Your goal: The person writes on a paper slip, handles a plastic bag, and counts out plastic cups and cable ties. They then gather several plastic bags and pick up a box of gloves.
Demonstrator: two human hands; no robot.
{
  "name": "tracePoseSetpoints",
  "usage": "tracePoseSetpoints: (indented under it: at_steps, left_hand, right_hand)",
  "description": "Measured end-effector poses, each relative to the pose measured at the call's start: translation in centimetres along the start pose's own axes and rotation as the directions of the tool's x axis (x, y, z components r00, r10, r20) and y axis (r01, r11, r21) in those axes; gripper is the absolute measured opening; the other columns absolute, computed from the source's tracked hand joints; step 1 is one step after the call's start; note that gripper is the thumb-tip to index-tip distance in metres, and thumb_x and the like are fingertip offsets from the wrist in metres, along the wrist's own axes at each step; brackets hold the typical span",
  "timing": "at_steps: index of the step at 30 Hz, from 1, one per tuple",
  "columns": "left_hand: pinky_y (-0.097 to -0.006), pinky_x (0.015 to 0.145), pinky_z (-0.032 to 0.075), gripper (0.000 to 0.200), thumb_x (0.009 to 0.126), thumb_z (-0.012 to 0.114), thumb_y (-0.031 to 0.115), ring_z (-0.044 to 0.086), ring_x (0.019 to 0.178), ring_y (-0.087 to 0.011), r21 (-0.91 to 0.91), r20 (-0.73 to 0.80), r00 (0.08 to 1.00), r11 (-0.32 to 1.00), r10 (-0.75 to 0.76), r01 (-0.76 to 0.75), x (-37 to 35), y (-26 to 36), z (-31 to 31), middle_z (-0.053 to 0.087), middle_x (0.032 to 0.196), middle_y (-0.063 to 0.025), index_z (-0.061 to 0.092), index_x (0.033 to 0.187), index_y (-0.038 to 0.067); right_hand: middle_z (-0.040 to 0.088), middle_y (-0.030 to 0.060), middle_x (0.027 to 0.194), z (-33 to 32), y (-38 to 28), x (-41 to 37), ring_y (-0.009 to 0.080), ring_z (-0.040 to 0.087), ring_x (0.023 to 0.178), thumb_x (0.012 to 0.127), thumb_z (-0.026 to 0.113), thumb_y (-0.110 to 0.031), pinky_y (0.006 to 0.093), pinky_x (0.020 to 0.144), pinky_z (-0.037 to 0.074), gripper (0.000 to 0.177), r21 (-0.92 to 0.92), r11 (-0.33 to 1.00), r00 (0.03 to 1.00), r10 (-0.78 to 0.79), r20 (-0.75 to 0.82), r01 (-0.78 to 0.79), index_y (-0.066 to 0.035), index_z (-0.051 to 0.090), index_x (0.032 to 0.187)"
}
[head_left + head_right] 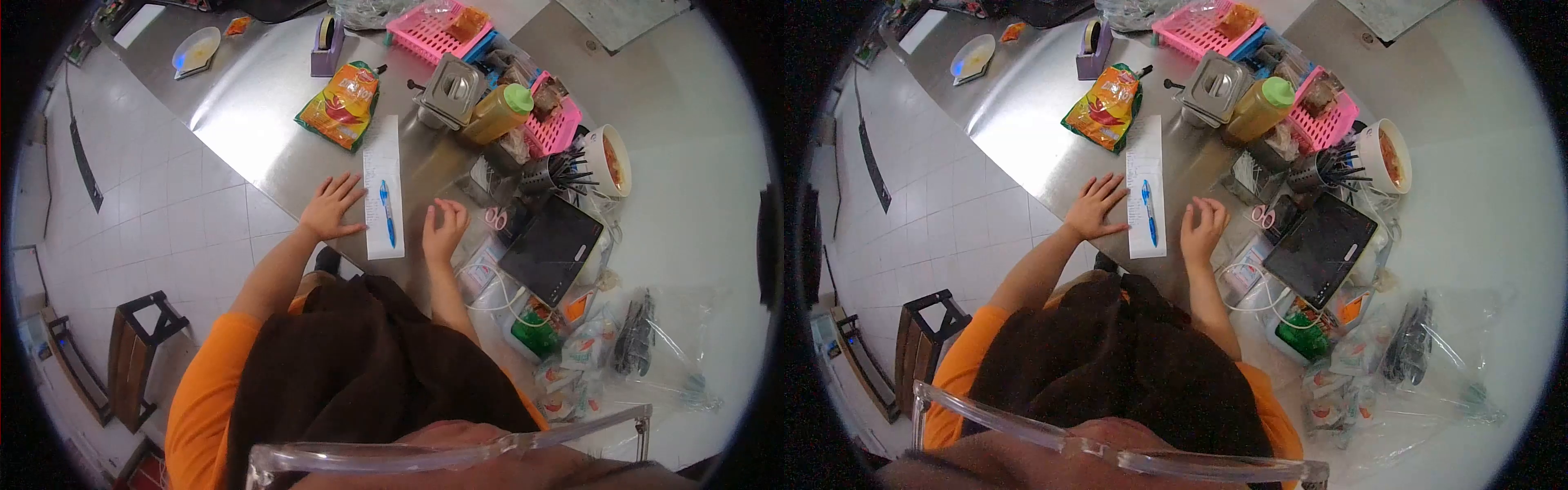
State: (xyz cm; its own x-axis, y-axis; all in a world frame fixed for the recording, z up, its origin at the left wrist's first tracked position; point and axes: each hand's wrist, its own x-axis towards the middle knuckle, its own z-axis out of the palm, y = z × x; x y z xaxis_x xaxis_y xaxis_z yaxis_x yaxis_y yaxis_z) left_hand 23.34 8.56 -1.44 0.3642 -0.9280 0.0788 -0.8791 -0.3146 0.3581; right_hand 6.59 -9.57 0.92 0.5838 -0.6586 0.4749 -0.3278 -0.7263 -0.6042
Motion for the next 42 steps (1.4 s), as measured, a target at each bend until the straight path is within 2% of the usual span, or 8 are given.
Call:
tracePoseSetpoints:
  at_steps: [2, 5, 8, 17, 20, 26, 29, 42]
  left_hand:
    - [-0.0455, 0.105, 0.015, 0.07, 0.071, 0.054, 0.059, 0.021, 0.13, -0.0266, 0.001, 0.005, 1.0, 1.0, 0.003, -0.003, 0.1, 0.0, 0.0, 0.025, 0.141, -0.0076, 0.041, 0.127, 0.019]
    - [-0.0461, 0.105, 0.015, 0.066, 0.073, 0.052, 0.059, 0.022, 0.13, -0.0268, 0.007, 0.017, 1.0, 1.0, 0.015, -0.015, 0.1, 0.2, -0.1, 0.025, 0.141, -0.0069, 0.042, 0.126, 0.022]
    - [-0.0461, 0.104, 0.016, 0.061, 0.075, 0.05, 0.058, 0.022, 0.13, -0.0266, 0.032, 0.02, 0.999, 0.999, 0.025, -0.026, 0.2, 0.1, 0.2, 0.025, 0.141, -0.006, 0.043, 0.126, 0.025]
    - [-0.0464, 0.104, 0.017, 0.064, 0.07, 0.056, 0.058, 0.023, 0.129, -0.0269, 0.004, 0.011, 1.0, 1.0, 0.004, -0.004, 0.4, 0.0, 0.0, 0.026, 0.14, -0.0047, 0.044, 0.124, 0.026]
    - [-0.0464, 0.104, 0.018, 0.061, 0.073, 0.054, 0.056, 0.024, 0.129, -0.027, 0.002, 0.0, 1.0, 1.0, 0.01, -0.01, 0.5, -0.2, 0.1, 0.027, 0.14, -0.0045, 0.044, 0.125, 0.026]
    - [-0.047, 0.104, 0.019, 0.053, 0.077, 0.052, 0.051, 0.024, 0.129, -0.0269, 0.002, -0.035, 0.999, 1.0, 0.024, -0.024, 0.2, -0.3, 0.4, 0.029, 0.138, -0.0063, 0.047, 0.122, 0.023]
    - [-0.0471, 0.103, 0.02, 0.051, 0.078, 0.052, 0.049, 0.025, 0.128, -0.0269, -0.006, -0.037, 0.999, 1.0, 0.021, -0.021, 0.2, -0.4, 0.6, 0.03, 0.138, -0.0061, 0.047, 0.122, 0.024]
    - [-0.0468, 0.104, 0.018, 0.051, 0.079, 0.051, 0.046, 0.023, 0.129, -0.0267, 0.008, -0.009, 1.0, 1.0, 0.02, -0.02, 0.3, -0.6, 0.5, 0.027, 0.14, -0.0045, 0.044, 0.125, 0.025]
  right_hand:
    - [0.053, 0.0117, 0.086, 0.1, 0.7, 0.7, 0.0265, 0.053, 0.078, 0.076, 0.061, -0.015, 0.0361, 0.072, 0.041, 0.017, 0.14, 0.986, 0.996, 0.089, 0.014, -0.09, -0.004, 0.058, 0.089]
    - [0.057, 0.0146, 0.076, 0.5, -1.7, 0.5, 0.0296, 0.057, 0.067, 0.075, 0.064, -0.019, 0.0378, 0.062, 0.045, 0.021, 0.203, 0.937, 0.843, 0.143, 0.518, -0.284, -0.001, 0.057, 0.084]
    - [0.058, 0.0169, 0.071, 2.2, -2.6, -1.5, 0.0335, 0.058, 0.066, 0.073, 0.066, -0.023, 0.0415, 0.06, 0.045, 0.026, -0.13, 0.983, 0.632, 0.185, 0.752, -0.133, 0.0, 0.056, 0.078]
    - [0.058, 0.0126, 0.064, 2.1, 1.1, -2.7, 0.0245, 0.056, 0.054, 0.074, 0.063, -0.014, 0.0335, 0.054, 0.045, 0.017, -0.022, 0.93, 0.662, 0.278, 0.696, -0.367, 0.0, 0.056, 0.079]
    - [0.056, 0.0083, 0.066, 2.9, 1.5, -1.5, 0.0168, 0.054, 0.051, 0.077, 0.06, -0.006, 0.0253, 0.05, 0.045, 0.012, 0.221, 0.488, 0.442, 0.401, 0.802, -0.844, -0.001, 0.052, 0.083]
    - [0.052, 0.0042, 0.076, 7.0, -0.2, -3.3, 0.0128, 0.054, 0.065, 0.076, 0.057, 0.005, 0.0219, 0.055, 0.045, 0.018, 0.745, 0.382, 0.832, 0.353, 0.428, -0.546, -0.003, 0.044, 0.086]
    - [0.053, 0.0063, 0.075, 7.1, -0.1, -3.5, 0.0165, 0.054, 0.066, 0.068, 0.062, 0.003, 0.0264, 0.058, 0.045, 0.017, 0.554, 0.798, 0.963, 0.118, 0.244, -0.238, -0.003, 0.049, 0.078]
    - [0.053, 0.0095, 0.07, 6.6, -1.4, -3.2, 0.0215, 0.054, 0.061, 0.062, 0.066, 0.0, 0.0305, 0.055, 0.044, 0.015, 0.397, 0.906, 0.961, 0.039, 0.274, -0.15, -0.003, 0.053, 0.07]
